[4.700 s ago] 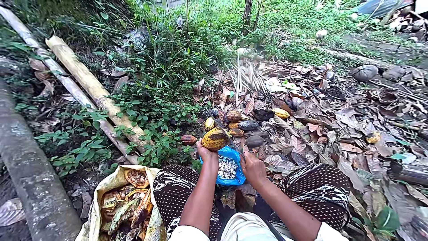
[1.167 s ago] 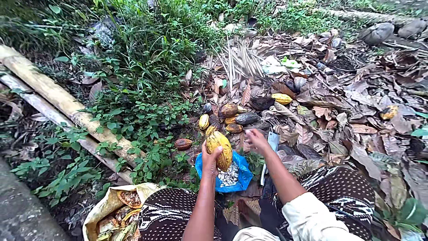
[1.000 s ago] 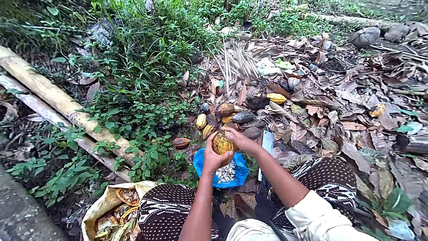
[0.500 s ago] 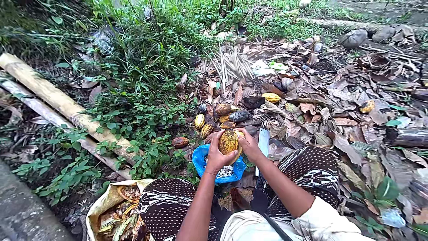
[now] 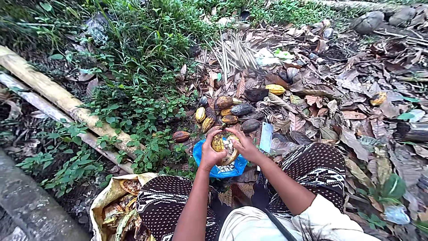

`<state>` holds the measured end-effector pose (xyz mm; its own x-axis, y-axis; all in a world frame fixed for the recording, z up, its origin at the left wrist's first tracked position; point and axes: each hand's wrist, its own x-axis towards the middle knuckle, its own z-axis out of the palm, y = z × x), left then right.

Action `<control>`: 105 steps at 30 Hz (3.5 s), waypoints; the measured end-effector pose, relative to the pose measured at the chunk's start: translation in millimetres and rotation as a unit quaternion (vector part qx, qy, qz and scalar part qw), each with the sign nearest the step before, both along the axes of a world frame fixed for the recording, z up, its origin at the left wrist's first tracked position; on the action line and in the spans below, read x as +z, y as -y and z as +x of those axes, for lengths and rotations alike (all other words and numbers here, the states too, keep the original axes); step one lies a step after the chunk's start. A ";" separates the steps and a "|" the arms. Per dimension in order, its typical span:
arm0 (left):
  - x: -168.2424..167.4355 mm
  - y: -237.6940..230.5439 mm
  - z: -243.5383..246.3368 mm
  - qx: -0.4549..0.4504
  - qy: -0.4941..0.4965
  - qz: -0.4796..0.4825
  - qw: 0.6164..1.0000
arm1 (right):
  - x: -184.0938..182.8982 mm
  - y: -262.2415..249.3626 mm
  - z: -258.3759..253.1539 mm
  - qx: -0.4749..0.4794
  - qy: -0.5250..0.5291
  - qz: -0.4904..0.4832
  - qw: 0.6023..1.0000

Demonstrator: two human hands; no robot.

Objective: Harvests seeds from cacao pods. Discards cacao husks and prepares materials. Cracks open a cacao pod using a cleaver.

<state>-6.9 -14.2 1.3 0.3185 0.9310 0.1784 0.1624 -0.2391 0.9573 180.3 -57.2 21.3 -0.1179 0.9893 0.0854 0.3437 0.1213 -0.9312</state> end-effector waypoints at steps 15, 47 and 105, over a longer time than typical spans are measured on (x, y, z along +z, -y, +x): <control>-5.1 -11.3 -28.6 0.017 0.583 -0.293 0.758 | -0.6 -10.3 29.9 -0.168 -0.416 -0.023 0.893; -13.8 -6.3 -27.5 0.173 -0.139 -0.103 0.970 | -13.8 -30.1 -60.5 -0.031 0.190 -0.023 0.981; -26.7 -2.7 -15.9 0.240 -0.249 -0.064 0.936 | -19.4 -31.5 -66.2 0.066 0.254 -0.087 0.961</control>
<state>-22.9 -11.4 -25.4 -0.1279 0.9918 -0.0029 0.6558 0.0867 0.7500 114.1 -25.7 1.9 -0.2257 0.9571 -0.1815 0.7523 0.0528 -0.6567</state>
